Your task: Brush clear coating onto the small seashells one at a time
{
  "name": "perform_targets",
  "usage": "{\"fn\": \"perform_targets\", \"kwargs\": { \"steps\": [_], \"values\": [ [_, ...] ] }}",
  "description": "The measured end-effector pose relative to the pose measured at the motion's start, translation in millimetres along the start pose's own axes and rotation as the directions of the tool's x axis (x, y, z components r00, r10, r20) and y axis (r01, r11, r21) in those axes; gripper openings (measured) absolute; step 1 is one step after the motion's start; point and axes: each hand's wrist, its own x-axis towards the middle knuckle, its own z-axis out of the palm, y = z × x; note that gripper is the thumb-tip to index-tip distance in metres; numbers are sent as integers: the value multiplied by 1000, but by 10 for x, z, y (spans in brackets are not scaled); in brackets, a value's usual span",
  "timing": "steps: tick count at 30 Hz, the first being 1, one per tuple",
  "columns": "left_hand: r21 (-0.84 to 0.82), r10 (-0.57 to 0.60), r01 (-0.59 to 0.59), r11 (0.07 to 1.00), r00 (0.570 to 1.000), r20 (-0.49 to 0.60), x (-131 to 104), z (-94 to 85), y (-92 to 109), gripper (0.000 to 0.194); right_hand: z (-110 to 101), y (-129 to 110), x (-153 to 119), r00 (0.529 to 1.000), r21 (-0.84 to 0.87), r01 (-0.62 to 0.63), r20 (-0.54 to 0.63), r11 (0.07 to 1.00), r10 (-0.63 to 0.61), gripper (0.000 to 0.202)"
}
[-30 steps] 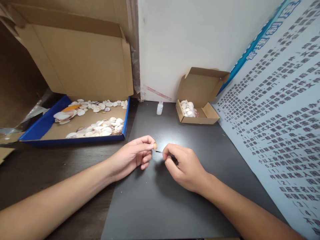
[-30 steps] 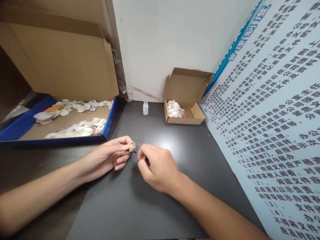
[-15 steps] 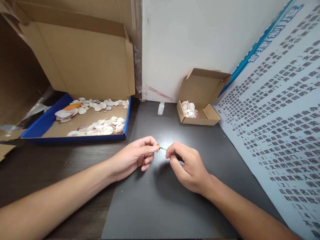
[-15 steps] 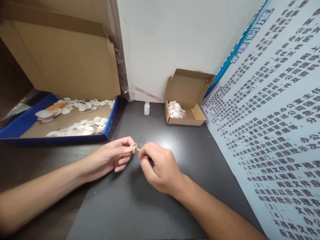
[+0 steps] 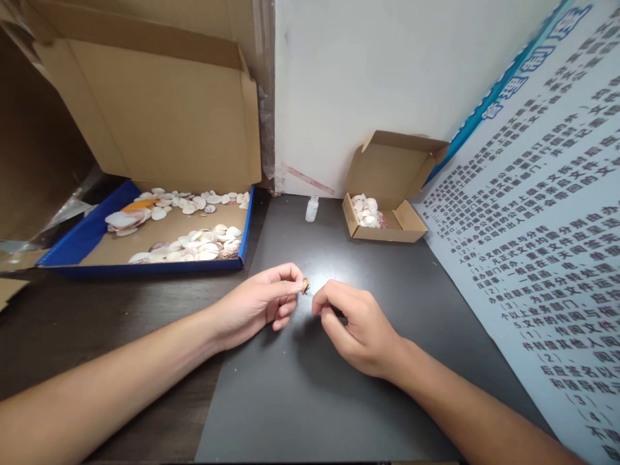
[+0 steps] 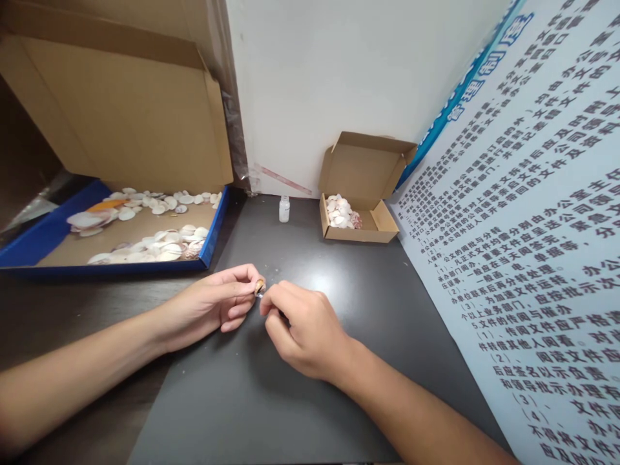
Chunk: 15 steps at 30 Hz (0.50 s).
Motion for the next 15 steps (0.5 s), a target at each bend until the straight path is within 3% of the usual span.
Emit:
{"fn": "perform_targets", "kwargs": {
  "steps": [8,15],
  "values": [
    [21,-21,21,1000,1000,-8,-9,15,10,15,-6,28,8,996,-40,-60,68,997,63,15],
    [39,-13,14,999,1000,-13,-9,6,5,15,-42,16,18,998,-9,-45,41,999,46,17]
  ]
}}
